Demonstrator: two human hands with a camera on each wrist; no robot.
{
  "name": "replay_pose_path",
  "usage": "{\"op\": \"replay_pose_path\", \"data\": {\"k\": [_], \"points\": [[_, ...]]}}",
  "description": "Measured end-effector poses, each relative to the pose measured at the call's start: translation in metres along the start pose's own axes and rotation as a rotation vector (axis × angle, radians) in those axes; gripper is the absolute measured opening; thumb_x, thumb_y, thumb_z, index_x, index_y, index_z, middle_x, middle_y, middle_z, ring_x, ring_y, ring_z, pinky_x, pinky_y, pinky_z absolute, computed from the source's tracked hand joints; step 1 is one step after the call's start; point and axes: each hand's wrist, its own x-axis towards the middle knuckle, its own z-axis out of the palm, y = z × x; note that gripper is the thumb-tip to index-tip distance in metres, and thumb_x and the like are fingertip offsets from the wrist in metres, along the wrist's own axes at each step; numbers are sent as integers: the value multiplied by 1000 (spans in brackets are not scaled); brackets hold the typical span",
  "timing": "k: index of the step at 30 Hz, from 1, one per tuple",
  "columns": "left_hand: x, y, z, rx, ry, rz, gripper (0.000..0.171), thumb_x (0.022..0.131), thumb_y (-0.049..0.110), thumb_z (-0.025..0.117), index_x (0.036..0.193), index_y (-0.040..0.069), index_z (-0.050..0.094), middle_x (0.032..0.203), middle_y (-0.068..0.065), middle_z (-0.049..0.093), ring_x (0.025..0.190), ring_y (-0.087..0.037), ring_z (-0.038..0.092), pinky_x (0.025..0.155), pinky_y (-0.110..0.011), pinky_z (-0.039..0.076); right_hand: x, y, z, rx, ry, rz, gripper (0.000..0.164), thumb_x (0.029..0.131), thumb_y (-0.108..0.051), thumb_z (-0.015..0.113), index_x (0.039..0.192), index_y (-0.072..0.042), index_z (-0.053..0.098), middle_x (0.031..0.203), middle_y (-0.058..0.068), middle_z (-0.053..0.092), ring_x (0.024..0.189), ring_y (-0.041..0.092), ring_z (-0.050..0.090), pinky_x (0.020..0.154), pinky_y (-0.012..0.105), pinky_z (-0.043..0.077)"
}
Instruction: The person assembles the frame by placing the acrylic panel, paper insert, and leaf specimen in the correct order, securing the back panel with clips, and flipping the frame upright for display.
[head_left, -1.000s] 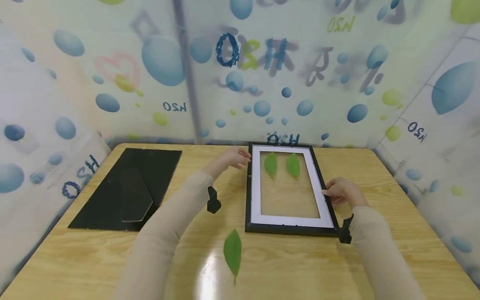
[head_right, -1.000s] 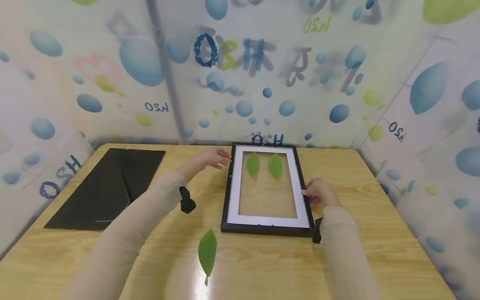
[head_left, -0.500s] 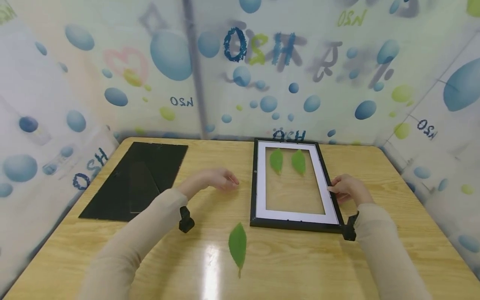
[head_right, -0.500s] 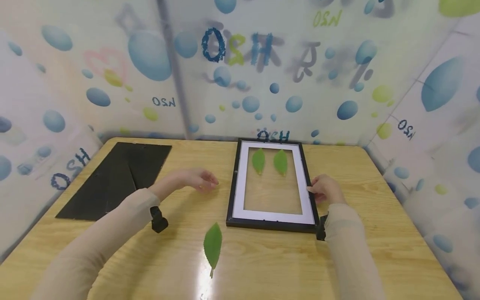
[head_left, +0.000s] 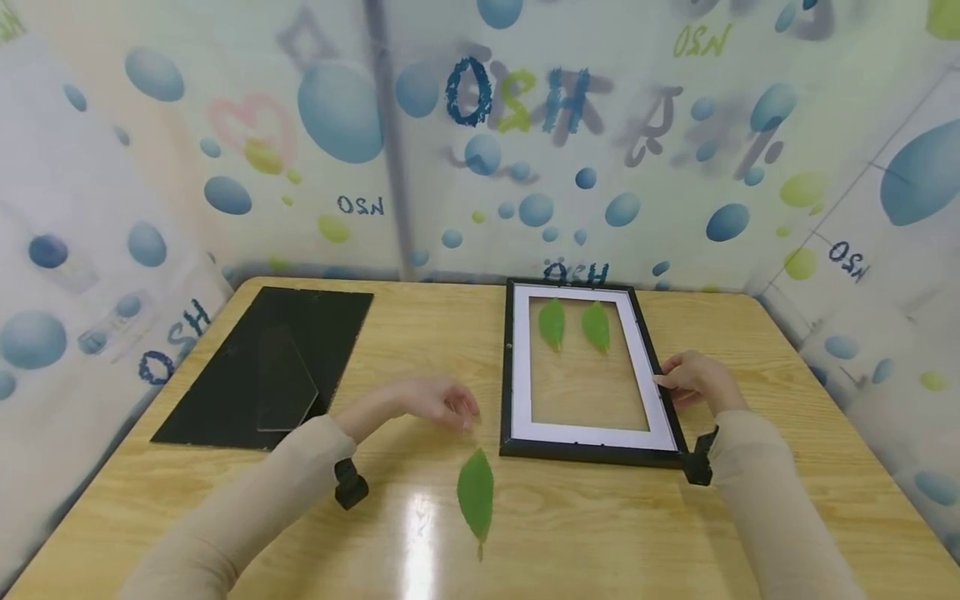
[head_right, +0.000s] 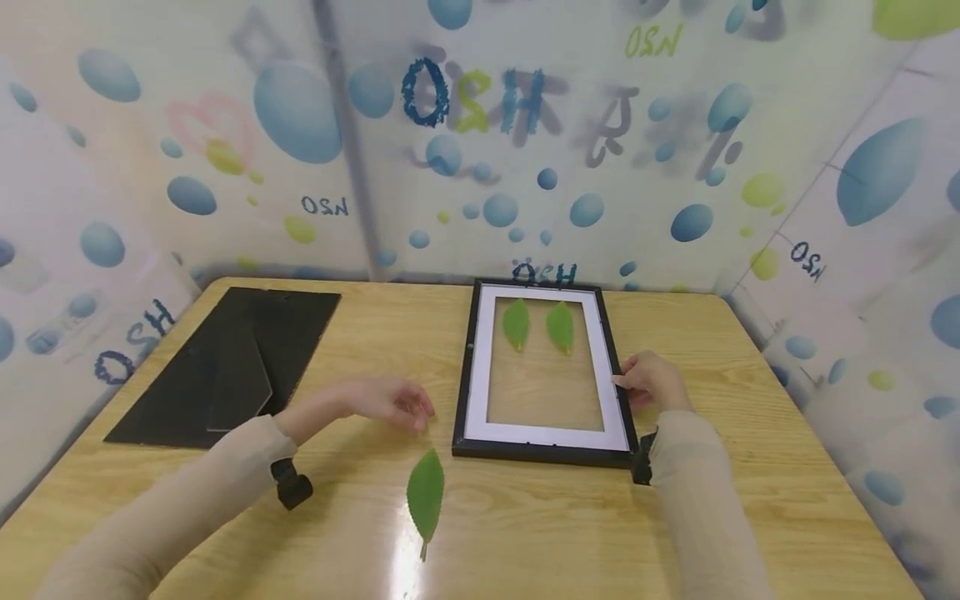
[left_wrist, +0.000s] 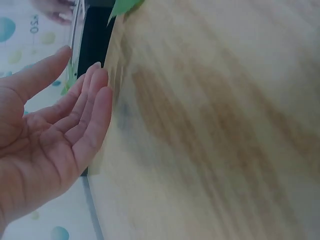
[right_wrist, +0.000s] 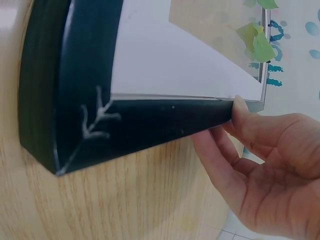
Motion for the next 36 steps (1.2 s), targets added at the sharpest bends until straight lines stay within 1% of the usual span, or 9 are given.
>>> {"op": "replay_pose_path", "data": {"k": [3,7,13,17,18,22,25,31,36], "points": [[-4,1,12,28,1,36,28,84,14,64,110,3,59,98,-4,66,92,-13,60,79,-25,50,3,2,0,1,-7,1,40,91,-10,54,120,13,38,85,13,58,73,17,60,72,35,57],[-9,6,25,49,1,26,26,82,15,68,104,5,59,91,-1,63,87,-11,58,78,-24,50,11,6,0,-2,-10,15,42,91,-12,55,121,12,37,87,15,58,76,20,60,72,36,57],[-10,14,37,106,19,31,25,79,16,71,99,5,59,91,-2,61,85,-10,56,76,-21,49,34,23,-8,82,-73,-9,46,84,-20,66,114,6,43,84,14,60,74,20,61,69,35,57],[-10,15,45,129,29,48,22,77,15,72,92,5,59,86,0,60,80,-8,54,71,-17,48,30,19,-7,68,-66,-5,43,86,-18,63,114,8,43,81,12,60,71,18,60,69,36,57],[-10,15,46,129,35,57,21,77,14,72,90,5,59,84,0,59,78,-8,53,69,-16,47,21,12,-4,44,-38,7,43,88,-14,59,117,10,39,82,12,59,72,18,60,71,37,57],[-8,12,50,88,57,92,14,77,7,70,82,2,58,77,-1,58,70,-7,52,63,-15,47,5,2,-2,26,-28,-5,38,91,-10,54,116,13,38,77,8,57,67,14,59,70,35,57],[-7,9,51,39,54,92,12,79,5,68,79,2,57,77,-1,58,70,-8,54,64,-16,49,-1,-1,-1,31,-34,-13,37,91,-10,53,115,14,37,75,6,55,65,13,58,69,33,57],[-8,8,49,-99,29,19,10,82,3,63,80,3,53,79,-3,61,70,-9,55,62,-18,50,-1,0,-1,42,-43,-18,35,92,-9,52,115,13,38,72,2,56,63,10,57,67,32,57],[-9,5,49,-228,32,-46,10,83,0,59,89,0,51,83,-8,63,70,-11,59,60,-22,55,-1,1,-1,49,-43,-14,36,92,-10,53,116,12,38,72,2,56,64,10,57,67,32,57]]}}
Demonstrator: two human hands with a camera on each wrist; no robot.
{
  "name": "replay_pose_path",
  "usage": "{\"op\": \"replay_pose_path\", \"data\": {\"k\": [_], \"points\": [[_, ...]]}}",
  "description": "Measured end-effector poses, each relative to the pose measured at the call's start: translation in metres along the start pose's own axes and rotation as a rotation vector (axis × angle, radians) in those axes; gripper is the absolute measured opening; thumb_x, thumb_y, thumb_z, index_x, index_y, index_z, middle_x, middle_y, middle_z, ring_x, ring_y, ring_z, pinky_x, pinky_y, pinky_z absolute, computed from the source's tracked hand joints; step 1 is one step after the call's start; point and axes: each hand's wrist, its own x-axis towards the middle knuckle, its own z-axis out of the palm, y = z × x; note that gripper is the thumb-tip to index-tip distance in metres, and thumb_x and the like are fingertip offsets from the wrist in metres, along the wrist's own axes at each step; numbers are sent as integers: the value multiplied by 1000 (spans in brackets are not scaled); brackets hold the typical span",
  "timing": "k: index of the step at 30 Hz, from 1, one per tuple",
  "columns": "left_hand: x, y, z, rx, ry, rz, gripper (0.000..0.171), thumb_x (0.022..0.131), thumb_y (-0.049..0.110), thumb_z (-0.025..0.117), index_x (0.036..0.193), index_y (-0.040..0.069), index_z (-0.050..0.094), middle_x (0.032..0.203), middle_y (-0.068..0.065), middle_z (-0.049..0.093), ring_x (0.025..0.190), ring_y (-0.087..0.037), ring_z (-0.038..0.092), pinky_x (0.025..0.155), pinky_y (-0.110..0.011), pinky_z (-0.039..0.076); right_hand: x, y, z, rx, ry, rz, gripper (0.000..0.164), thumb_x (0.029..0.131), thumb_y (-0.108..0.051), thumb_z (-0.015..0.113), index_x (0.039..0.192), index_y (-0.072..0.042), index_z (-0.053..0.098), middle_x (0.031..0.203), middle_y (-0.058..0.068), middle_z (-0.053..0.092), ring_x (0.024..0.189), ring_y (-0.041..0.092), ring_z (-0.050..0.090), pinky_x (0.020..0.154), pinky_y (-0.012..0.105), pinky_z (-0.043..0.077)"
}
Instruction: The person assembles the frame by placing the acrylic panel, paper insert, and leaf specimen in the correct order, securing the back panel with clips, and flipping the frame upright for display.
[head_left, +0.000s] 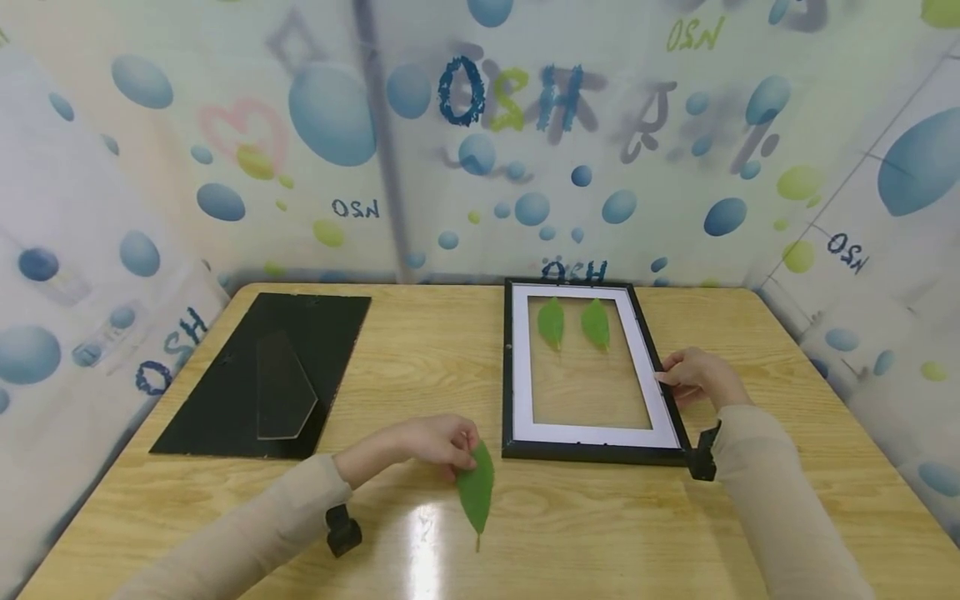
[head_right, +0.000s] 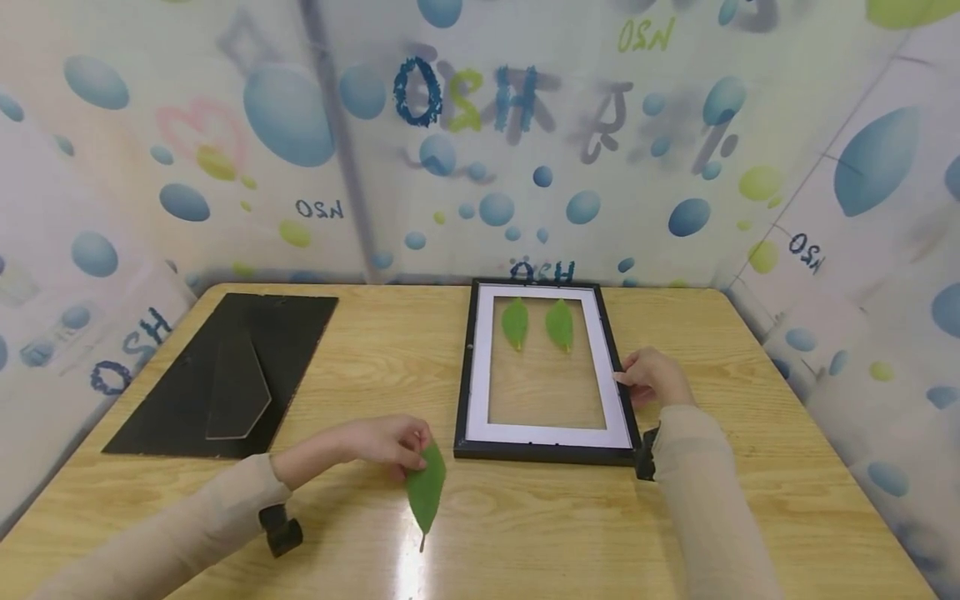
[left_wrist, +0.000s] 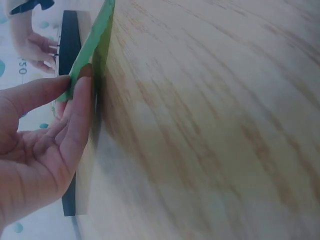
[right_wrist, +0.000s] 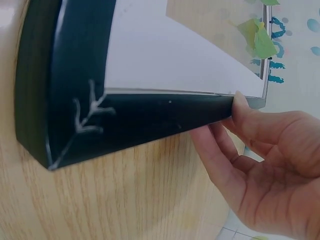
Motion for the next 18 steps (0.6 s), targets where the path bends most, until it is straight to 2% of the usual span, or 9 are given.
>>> {"op": "replay_pose_path", "data": {"k": [4,10,18], "points": [[0,-2,-1,-33,27,-17,17,83,-1,59,98,-4,52,84,-10,65,69,-10,60,61,-23,55,2,1,0,9,6,9,37,91,-10,54,117,12,38,72,2,56,64,10,58,66,31,57],[0,-2,-1,-3,66,-15,23,82,-4,59,105,-7,55,84,-13,67,68,-11,62,61,-26,56,3,2,1,18,3,14,35,91,-10,54,115,11,39,70,0,58,62,10,58,66,31,57],[-1,1,-3,148,142,51,26,80,-5,61,106,-6,58,81,-14,67,65,-14,62,56,-23,55,4,2,0,13,9,8,36,91,-11,54,115,11,39,71,2,57,63,10,58,66,31,57]]}}
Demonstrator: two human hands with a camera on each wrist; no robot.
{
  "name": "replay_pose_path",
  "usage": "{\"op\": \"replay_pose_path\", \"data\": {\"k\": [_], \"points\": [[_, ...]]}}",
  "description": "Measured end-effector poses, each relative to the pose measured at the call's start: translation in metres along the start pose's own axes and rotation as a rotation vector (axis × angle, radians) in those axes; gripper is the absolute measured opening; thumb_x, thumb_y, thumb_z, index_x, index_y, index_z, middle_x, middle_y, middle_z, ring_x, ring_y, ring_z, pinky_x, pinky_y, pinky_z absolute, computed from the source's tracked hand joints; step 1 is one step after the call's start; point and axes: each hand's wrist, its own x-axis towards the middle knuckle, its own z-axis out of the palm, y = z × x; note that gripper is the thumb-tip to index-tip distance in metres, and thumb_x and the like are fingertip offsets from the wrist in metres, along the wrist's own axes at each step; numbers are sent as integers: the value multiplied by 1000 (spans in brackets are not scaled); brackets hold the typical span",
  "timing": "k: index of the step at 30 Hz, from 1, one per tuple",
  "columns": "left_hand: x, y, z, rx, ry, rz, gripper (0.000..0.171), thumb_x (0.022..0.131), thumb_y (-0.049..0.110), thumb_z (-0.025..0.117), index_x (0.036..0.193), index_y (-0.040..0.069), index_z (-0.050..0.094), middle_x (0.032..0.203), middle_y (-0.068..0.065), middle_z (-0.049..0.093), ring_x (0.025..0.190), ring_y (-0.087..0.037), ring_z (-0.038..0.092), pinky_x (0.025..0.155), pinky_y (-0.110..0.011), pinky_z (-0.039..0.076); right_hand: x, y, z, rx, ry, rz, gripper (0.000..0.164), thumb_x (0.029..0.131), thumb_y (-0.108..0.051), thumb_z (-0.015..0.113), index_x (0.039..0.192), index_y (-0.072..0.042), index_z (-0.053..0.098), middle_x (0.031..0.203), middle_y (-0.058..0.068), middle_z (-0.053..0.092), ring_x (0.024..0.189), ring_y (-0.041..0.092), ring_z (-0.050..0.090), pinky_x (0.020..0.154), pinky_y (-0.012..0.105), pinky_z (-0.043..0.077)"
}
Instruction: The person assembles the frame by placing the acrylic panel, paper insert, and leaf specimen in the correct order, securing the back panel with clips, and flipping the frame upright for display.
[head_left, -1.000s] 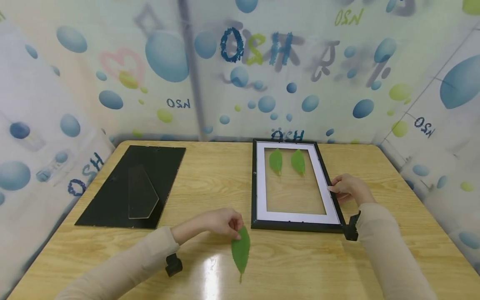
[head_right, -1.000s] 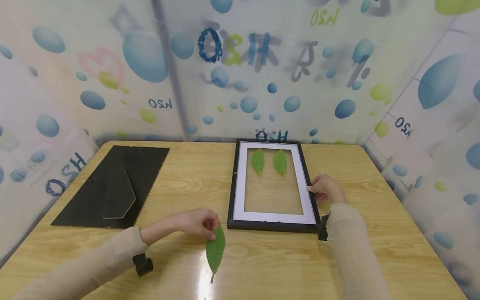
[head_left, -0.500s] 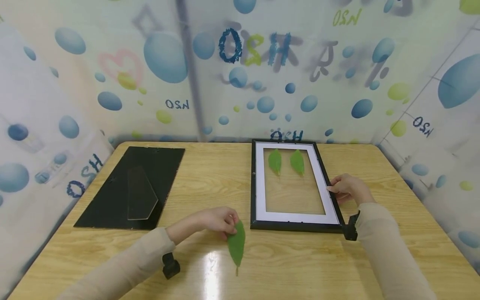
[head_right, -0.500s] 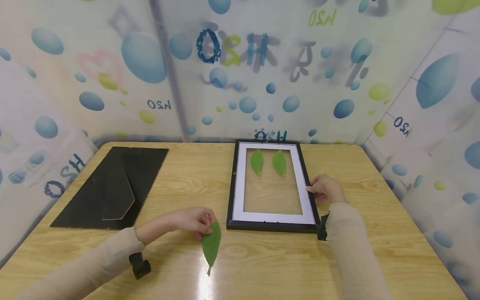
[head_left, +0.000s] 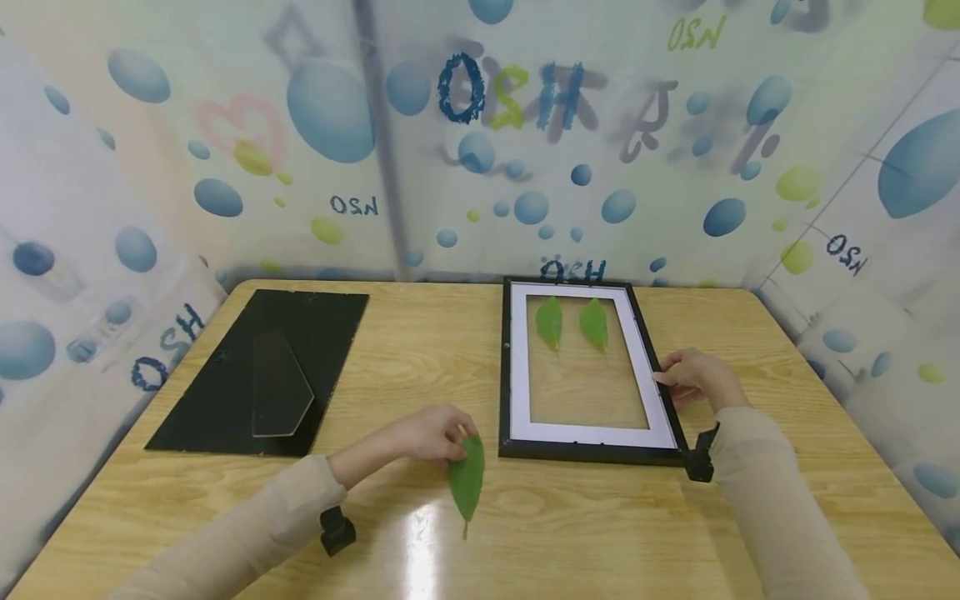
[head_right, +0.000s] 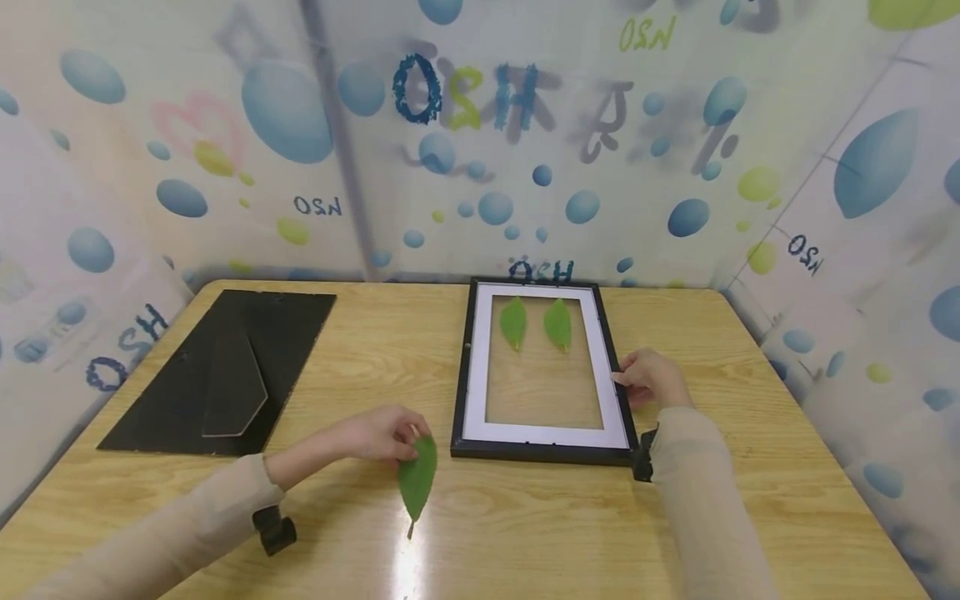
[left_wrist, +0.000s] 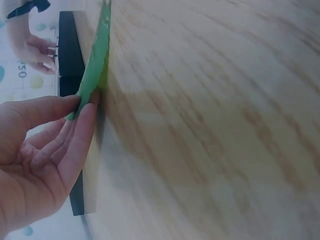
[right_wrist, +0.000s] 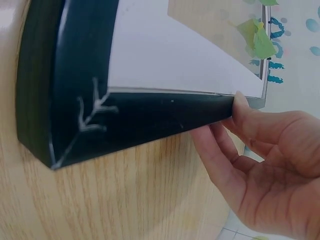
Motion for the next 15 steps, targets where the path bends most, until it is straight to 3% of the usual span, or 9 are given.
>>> {"op": "replay_pose_path", "data": {"k": [6,15], "points": [[2,-1,-8,52,32,20,21,82,-4,59,103,-2,60,82,-14,67,63,-13,61,55,-23,54,1,1,-1,-9,-6,8,39,91,-12,54,118,11,37,77,5,56,66,11,58,68,32,57],[3,9,-39,22,23,62,22,86,0,57,108,-3,58,88,-16,68,71,-14,64,65,-32,57,0,1,-2,-7,-18,-9,43,91,-11,53,122,13,34,81,6,55,68,11,58,70,31,57]]}}
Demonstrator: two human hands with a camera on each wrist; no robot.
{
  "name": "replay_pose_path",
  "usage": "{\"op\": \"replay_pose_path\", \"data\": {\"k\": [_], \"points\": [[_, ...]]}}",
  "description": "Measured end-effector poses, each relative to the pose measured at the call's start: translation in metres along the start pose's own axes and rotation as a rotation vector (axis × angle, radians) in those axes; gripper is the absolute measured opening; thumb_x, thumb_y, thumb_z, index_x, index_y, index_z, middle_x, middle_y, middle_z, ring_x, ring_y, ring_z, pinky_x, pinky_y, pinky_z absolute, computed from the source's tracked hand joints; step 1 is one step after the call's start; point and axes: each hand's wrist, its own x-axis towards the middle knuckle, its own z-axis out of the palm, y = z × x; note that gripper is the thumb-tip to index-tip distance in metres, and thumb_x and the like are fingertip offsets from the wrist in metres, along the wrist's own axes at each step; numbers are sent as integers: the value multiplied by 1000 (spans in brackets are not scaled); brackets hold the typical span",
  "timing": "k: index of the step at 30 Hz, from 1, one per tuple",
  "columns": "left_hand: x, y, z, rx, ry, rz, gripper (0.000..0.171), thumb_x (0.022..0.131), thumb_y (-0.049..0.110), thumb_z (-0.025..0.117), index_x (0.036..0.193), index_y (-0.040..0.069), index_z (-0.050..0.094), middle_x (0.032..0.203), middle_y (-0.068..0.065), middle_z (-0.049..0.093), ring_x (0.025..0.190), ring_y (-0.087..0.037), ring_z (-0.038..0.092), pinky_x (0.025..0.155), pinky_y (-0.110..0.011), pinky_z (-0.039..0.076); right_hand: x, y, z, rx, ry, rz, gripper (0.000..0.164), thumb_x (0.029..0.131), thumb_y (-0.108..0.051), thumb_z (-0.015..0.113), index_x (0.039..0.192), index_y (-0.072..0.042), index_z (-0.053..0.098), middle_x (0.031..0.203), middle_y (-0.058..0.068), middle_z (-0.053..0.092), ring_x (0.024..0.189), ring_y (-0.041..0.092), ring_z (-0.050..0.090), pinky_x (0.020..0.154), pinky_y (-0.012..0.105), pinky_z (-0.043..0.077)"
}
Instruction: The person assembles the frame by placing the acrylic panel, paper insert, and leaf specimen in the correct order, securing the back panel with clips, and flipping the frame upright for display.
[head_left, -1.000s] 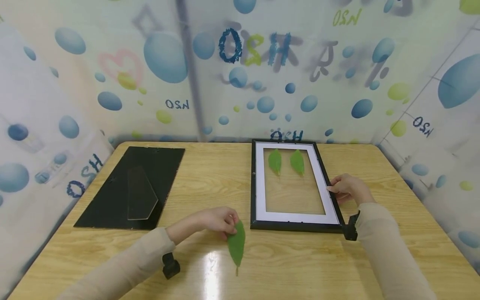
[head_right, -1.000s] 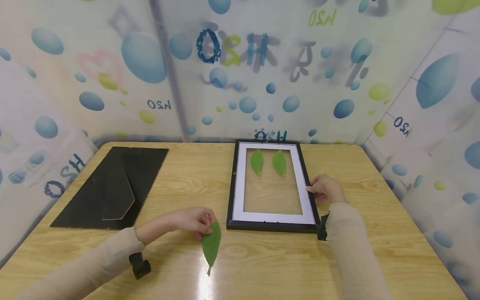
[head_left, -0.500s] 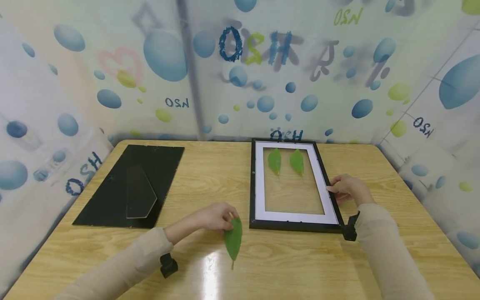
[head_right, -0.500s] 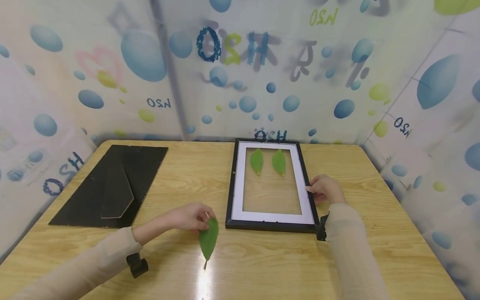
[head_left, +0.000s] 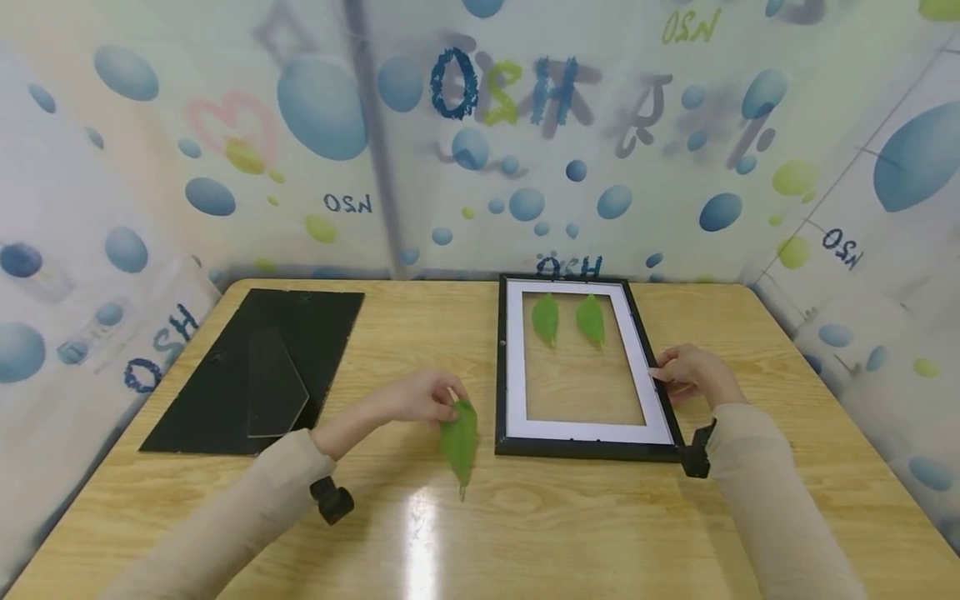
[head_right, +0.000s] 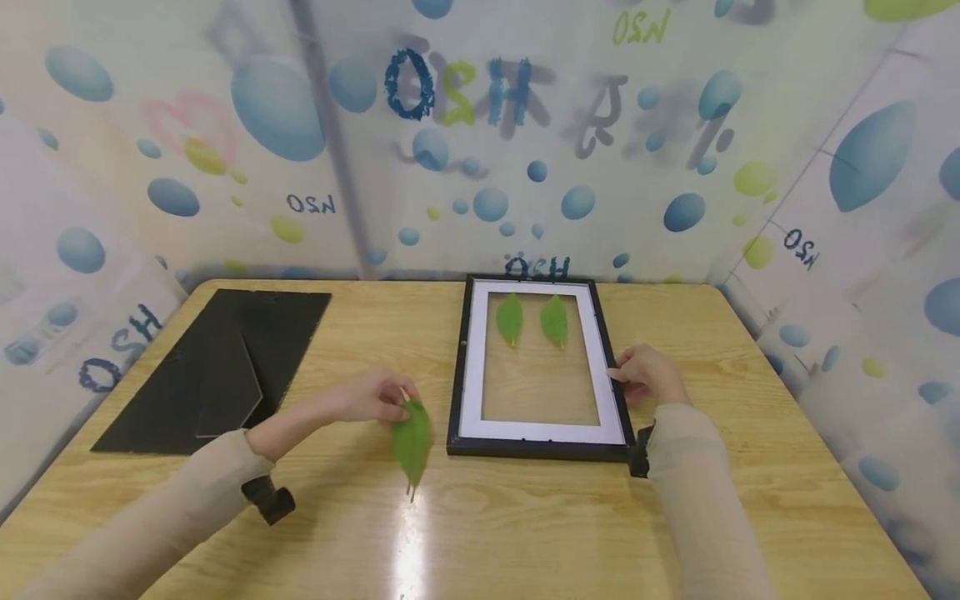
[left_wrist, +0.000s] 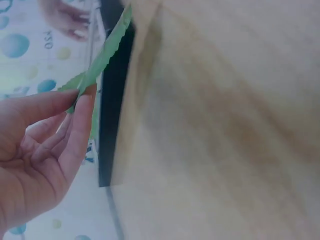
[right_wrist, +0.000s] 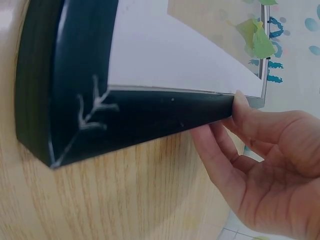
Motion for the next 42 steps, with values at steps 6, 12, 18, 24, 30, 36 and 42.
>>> {"op": "replay_pose_path", "data": {"k": [6,12,18,24,30,36,42], "points": [[10,14,-16,-47,-25,-18,26,87,3,57,113,-2,55,91,-15,67,75,-12,64,72,-36,56,-1,-1,1,-4,22,2,44,92,-11,53,124,12,35,81,7,56,70,12,58,70,32,57],[26,24,-21,-95,-28,7,29,88,2,56,116,-6,52,95,-19,67,75,-9,63,73,-32,56,0,1,2,-10,21,-2,44,92,-12,53,125,12,34,84,8,55,72,13,57,70,32,57],[48,33,-18,-153,-12,-2,29,87,2,56,116,-4,54,93,-16,66,70,-7,60,78,-37,55,1,1,1,-6,6,-4,42,92,-13,53,123,10,36,81,6,56,69,12,57,70,32,57],[82,47,-11,-162,9,-7,27,87,2,58,114,-1,57,91,-12,65,68,-7,60,76,-34,56,0,1,0,-3,10,-2,40,92,-13,52,121,10,37,80,6,57,69,12,58,69,32,57],[121,62,-1,-162,42,-12,28,86,2,60,113,1,61,102,-19,66,64,-7,60,69,-25,56,-1,2,2,-9,24,-12,37,92,-13,53,119,9,41,84,7,56,72,13,57,71,32,57],[141,83,10,-153,54,-62,27,85,-1,59,113,-2,60,109,-22,64,65,-9,61,72,-26,56,-1,2,3,23,33,-13,35,92,-12,53,118,8,40,78,3,55,68,11,56,69,31,57],[173,79,22,-78,90,-88,24,84,1,61,108,4,63,102,-15,68,70,-14,64,67,-24,56,0,4,4,36,46,-13,35,91,-11,54,117,8,40,74,1,55,65,10,56,68,31,57]]}}
